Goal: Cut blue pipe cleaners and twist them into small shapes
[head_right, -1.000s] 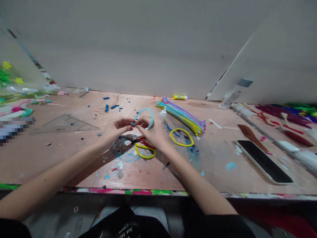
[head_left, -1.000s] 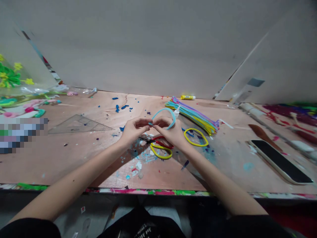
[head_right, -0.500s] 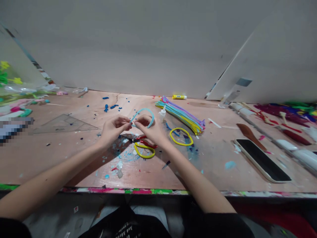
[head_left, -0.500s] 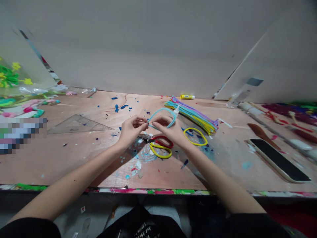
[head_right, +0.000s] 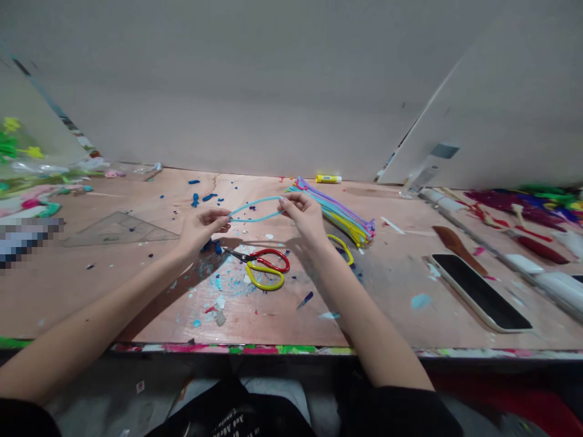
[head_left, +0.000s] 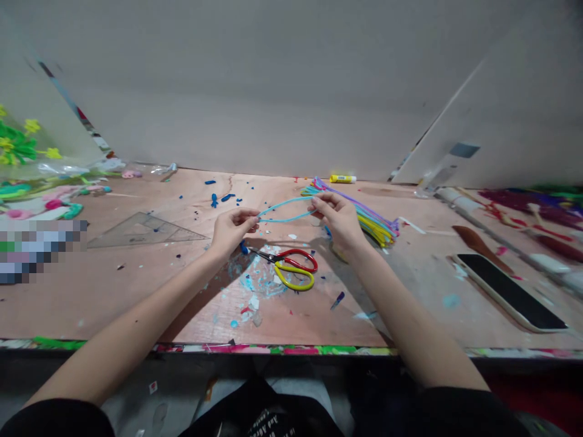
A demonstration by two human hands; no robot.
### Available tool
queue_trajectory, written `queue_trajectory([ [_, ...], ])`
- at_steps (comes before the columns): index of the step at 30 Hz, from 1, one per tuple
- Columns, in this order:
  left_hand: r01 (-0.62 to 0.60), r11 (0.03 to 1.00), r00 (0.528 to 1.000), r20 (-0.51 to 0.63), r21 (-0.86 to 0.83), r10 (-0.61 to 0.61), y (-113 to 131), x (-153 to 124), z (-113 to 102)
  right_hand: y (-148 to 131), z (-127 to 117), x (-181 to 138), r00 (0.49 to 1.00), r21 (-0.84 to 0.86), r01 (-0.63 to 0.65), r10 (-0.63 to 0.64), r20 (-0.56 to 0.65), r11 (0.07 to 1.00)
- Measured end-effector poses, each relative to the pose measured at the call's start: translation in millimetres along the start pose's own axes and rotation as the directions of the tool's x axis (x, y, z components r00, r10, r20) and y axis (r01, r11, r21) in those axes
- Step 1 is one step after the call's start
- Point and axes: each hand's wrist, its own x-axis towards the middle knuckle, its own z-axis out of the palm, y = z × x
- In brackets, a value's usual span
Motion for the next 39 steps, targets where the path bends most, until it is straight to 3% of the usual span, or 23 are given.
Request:
queue_trajectory([
  [8, 0.027, 1.0, 0.999, 0.023, 0.003, -0.027, 0.6, 1.2, -0.9, 1.8, -7.2, 7.4, 0.982, -0.05, 0.13, -0.136, -0.13, 0.99],
  [14, 0.044, 0.999, 0.998, 0.039, -0.003, -0.044, 0.7, -0.1, -0.7, 2.4, -9.4, 8.7, 0.983, -0.023, 0.092, -0.095, -0.158, 0.995],
  [17, 0.036, 0.999, 0.998, 0.051, -0.011, -0.036, 2.7, -0.6, 1.2, -0.7, -11.9, 9.2, 0.976, -0.053, 0.134, -0.141, -0.166, 0.99],
  [21, 0.011, 1.0, 0.998, 0.058, -0.019, -0.01, 7.4, 1.8, 0.8, -5.5, -15.0, 10.5, 0.974, -0.094, 0.159, -0.172, -0.149, 0.983],
  [26, 0.014, 0.996, 0.999, -0.043, -0.091, -0.018, 12.0, 7.3, -5.3, -7.2, -16.5, 10.1, 0.986, -0.158, 0.15, -0.159, -0.05, 0.976],
  [28, 0.004, 0.996, 0.997, -0.083, -0.086, -0.011, 12.9, 9.2, -7.6, -9.4, -16.7, 1.1, 0.979, -0.325, 0.192, -0.202, 0.005, 0.926],
  [29, -0.009, 0.997, 0.995, -0.097, -0.077, 0.002, 13.2, 10.0, -8.6, -11.0, -16.5, -6.8, 0.977, -0.451, 0.214, -0.193, 0.092, 0.866],
  [31, -0.035, 0.998, 0.992, -0.125, -0.058, 0.028, 13.5, 11.7, -10.6, -14.0, -15.6, -28.4, 0.938, -0.658, 0.269, -0.037, 0.345, 0.703],
  [33, -0.056, 0.998, 0.986, -0.159, -0.042, 0.049, 13.8, 13.4, -12.8, -15.1, -14.6, -52.8, 0.877, -0.76, 0.339, 0.107, 0.469, 0.554],
  [36, -0.08, 0.997, 0.975, -0.208, -0.009, 0.076, 14.8, 15.3, -15.7, -11.0, -13.8, -79.9, 0.834, -0.804, 0.425, 0.163, 0.526, 0.416],
  [39, -0.107, 0.994, 0.966, -0.234, 0.026, 0.11, 15.7, 16.0, -17.0, -3.8, -12.5, -86.6, 0.84, -0.837, 0.436, 0.184, 0.511, 0.33],
])
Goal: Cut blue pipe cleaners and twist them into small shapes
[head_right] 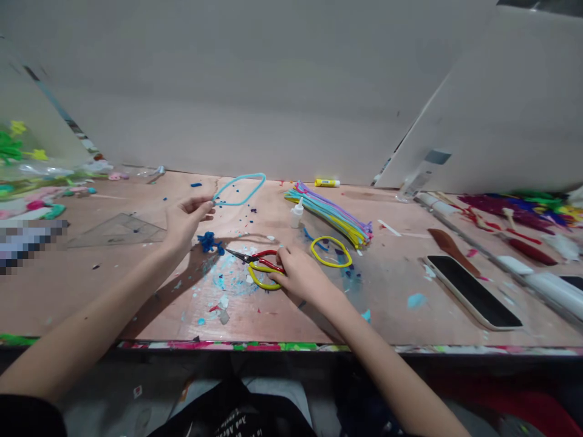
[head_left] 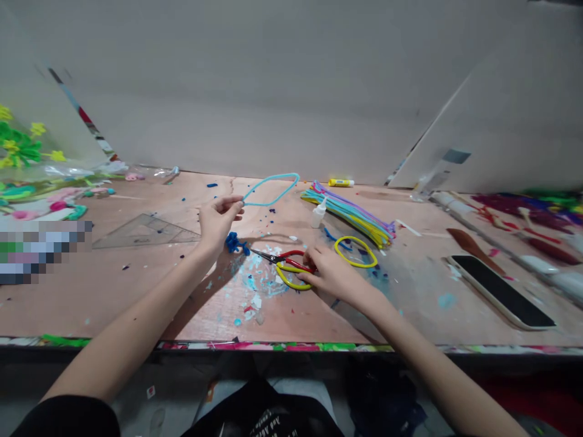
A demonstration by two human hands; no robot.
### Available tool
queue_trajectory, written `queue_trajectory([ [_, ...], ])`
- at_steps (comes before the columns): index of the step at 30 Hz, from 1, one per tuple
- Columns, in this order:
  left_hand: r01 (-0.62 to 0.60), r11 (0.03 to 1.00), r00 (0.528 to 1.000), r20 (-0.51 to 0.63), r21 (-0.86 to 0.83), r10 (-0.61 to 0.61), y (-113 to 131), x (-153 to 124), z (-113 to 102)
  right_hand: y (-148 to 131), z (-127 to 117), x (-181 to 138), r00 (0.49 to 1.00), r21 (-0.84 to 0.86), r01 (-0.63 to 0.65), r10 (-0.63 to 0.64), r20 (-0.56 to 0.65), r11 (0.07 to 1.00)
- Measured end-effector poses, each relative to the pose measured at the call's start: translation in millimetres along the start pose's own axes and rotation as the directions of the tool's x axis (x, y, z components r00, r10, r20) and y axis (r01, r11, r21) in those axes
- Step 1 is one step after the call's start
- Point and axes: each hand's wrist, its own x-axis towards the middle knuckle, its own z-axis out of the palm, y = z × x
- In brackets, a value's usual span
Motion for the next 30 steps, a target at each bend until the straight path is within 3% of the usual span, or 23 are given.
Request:
queue_trajectory([
  [5, -0.083, 0.996, 0.997, 0.0, 0.037, 0.083, -2.4, -0.5, 1.3, 2.4, 3.4, 13.2, 0.992, -0.05, 0.121, -0.12, 0.024, 0.991],
  [9, -0.13, 0.988, 0.991, -0.005, 0.077, 0.131, -1.2, 2.5, -1.0, 11.2, 4.8, 17.1, 0.994, -0.025, 0.107, -0.107, -0.019, 0.994],
  [11, -0.152, 0.985, 0.987, -0.036, 0.088, 0.155, 2.4, 6.7, -4.9, 16.8, 3.6, 16.2, 0.993, 0.104, 0.063, -0.053, -0.102, 0.993],
  [13, -0.204, 0.974, 0.974, -0.081, 0.097, 0.212, 6.7, 11.6, -10.0, 18.3, -0.8, 15.5, 0.985, 0.363, 0.019, 0.045, -0.166, 0.932],
  [14, -0.237, 0.965, 0.962, -0.11, 0.11, 0.249, 8.5, 13.9, -12.5, 16.7, -4.3, 16.0, 0.979, 0.523, 0.016, 0.094, -0.183, 0.852],
  [17, -0.31, 0.938, 0.933, -0.142, 0.152, 0.331, 10.8, 18.1, -17.6, 3.6, -19.5, 23.3, 0.937, 0.886, 0.088, 0.264, -0.229, 0.456],
  [19, -0.337, 0.921, 0.918, -0.149, 0.196, 0.368, 9.8, 18.1, -18.1, -7.7, -31.1, 32.1, 0.887, 0.952, 0.203, 0.369, -0.277, 0.227],
  [21, -0.346, 0.901, 0.907, -0.154, 0.26, 0.393, 7.9, 16.7, -17.0, -16.8, -41.2, 41.1, 0.893, 0.965, 0.263, 0.377, -0.248, 0.011],
  [23, -0.347, 0.882, 0.901, -0.147, 0.318, 0.408, 5.9, 15.3, -15.6, -22.8, -47.6, 47.4, 0.934, 0.966, 0.217, 0.32, -0.162, -0.143],
  [25, -0.35, 0.871, 0.901, -0.13, 0.344, 0.414, 3.9, 14.5, -14.8, -26.9, -49.3, 49.6, 0.982, 0.959, 0.108, 0.182, -0.06, -0.264],
  [27, -0.363, 0.864, 0.897, -0.121, 0.349, 0.425, 1.7, 14.3, -14.7, -30.5, -47.0, 48.5, 0.999, 0.94, 0.003, 0.05, 0.015, -0.34],
  [30, -0.385, 0.842, 0.882, -0.118, 0.378, 0.457, -1.4, 13.3, -14.7, -35.9, -40.1, 44.6, 0.997, 0.91, -0.075, -0.039, 0.065, -0.408],
])
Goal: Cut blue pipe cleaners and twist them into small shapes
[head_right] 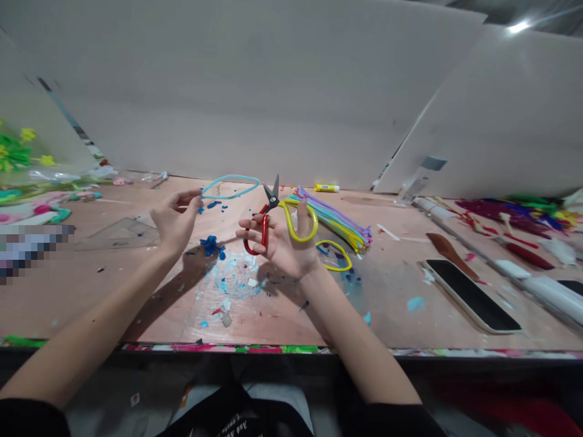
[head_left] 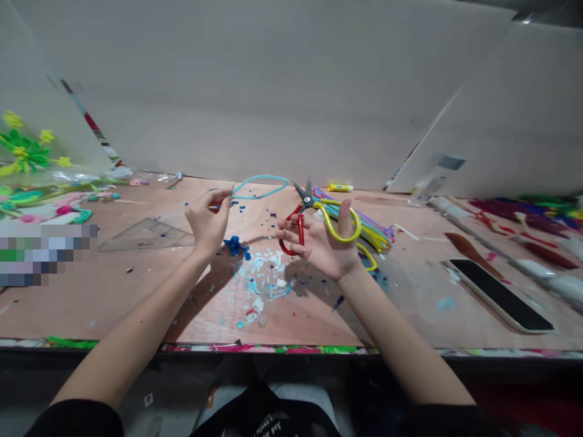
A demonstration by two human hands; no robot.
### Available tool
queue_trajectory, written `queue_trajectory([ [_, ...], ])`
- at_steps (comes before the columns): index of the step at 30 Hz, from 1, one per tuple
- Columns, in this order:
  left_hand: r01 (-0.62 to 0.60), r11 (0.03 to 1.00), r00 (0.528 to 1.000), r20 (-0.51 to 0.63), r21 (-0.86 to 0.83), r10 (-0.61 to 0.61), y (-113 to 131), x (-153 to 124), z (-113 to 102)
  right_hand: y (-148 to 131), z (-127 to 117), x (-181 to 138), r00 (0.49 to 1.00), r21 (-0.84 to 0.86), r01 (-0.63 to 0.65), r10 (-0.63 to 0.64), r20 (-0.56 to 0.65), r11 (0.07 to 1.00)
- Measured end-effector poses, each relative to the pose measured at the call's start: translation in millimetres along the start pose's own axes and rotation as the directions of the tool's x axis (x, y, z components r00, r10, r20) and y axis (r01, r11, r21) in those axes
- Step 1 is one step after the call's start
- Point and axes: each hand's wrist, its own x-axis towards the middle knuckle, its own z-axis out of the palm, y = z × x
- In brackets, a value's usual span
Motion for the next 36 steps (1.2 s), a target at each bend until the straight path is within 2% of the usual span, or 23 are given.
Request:
queue_trajectory([
  [5, -0.093, 0.993, 0.996, 0.022, 0.067, 0.092, 5.6, -7.6, 1.4, 10.1, 1.0, -0.5, 0.994, 0.077, -0.089, 0.083, 0.074, 0.993],
  [12, -0.152, 0.987, 0.987, 0.07, 0.049, 0.148, 15.0, -17.5, 4.2, 7.5, 1.4, 2.1, 0.997, 0.122, -0.057, 0.064, -0.049, 0.991],
  [19, -0.199, 0.979, 0.978, 0.072, 0.04, 0.196, 15.7, -20.6, 4.9, 4.7, -7.6, -0.1, 1.0, 0.149, -0.003, -0.002, 0.03, 0.989],
  [26, -0.253, 0.967, 0.964, 0.09, 0.039, 0.249, 18.4, -24.2, 5.4, -3.2, -3.5, -2.4, 0.994, 0.351, -0.051, 0.08, -0.068, 0.935],
  [32, -0.299, 0.954, 0.947, 0.12, -0.004, 0.297, 17.6, -28.2, 7.8, -4.5, -2.1, 0.1, 0.984, 0.475, 0.047, 0.04, -0.172, 0.879],
  [36, -0.382, 0.923, 0.914, 0.134, -0.04, 0.384, 18.6, -36.0, 10.6, -3.7, 0.7, 1.8, 0.976, 0.461, 0.142, -0.046, -0.214, 0.876],
])
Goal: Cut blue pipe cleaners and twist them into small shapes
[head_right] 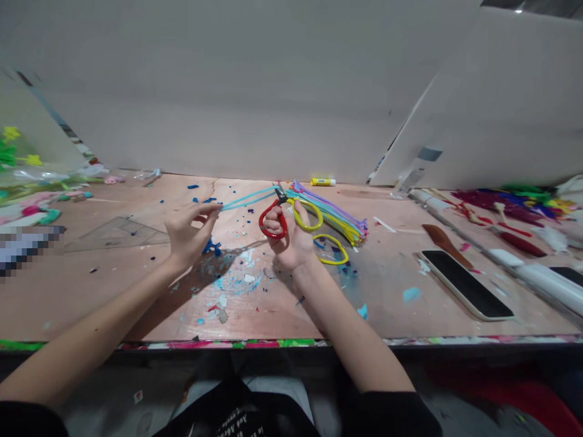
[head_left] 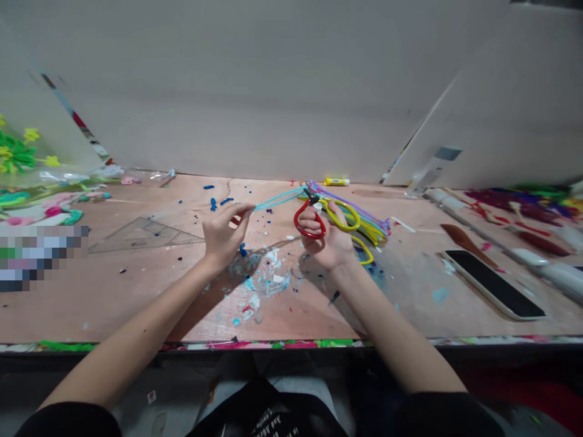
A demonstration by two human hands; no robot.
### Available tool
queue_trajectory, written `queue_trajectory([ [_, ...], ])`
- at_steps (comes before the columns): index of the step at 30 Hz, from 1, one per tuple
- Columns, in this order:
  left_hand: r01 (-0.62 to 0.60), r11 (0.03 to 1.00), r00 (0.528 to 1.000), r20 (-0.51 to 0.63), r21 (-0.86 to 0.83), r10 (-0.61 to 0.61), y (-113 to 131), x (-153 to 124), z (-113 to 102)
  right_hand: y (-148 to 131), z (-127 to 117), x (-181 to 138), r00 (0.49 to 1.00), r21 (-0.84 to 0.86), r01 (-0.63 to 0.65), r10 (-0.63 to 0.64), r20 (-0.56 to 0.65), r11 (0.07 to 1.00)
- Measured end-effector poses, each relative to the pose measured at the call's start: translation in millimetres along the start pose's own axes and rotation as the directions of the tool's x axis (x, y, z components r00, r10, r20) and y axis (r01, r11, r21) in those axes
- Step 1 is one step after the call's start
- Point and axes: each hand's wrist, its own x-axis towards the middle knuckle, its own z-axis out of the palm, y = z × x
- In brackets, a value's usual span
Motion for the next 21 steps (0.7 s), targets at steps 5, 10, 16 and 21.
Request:
queue_trajectory([
  [5, -0.065, 0.998, 0.993, 0.1, -0.013, 0.066, 8.4, -8.2, 5.1, 3.9, 4.3, -0.4, 0.986, -0.04, 0.153, -0.15, 0.067, 0.987],
  [10, -0.009, 1.0, 0.994, 0.108, -0.01, 0.01, 13.1, -10.2, 8.1, 5.0, 3.6, -3.1, 0.981, -0.037, 0.184, -0.182, 0.061, 0.982],
  [16, 0.037, 0.999, 0.999, 0.027, -0.036, -0.036, 10.9, -5.5, 3.5, -11.9, 3.6, -3.7, 0.93, 0.015, 0.334, -0.332, 0.155, 0.943],
  [21, 0.253, 0.966, 0.966, -0.049, -0.051, -0.255, 2.2, 12.8, -7.1, -26.4, -6.7, -9.6, 0.941, -0.436, 0.336, -0.322, 0.108, 0.835],
])
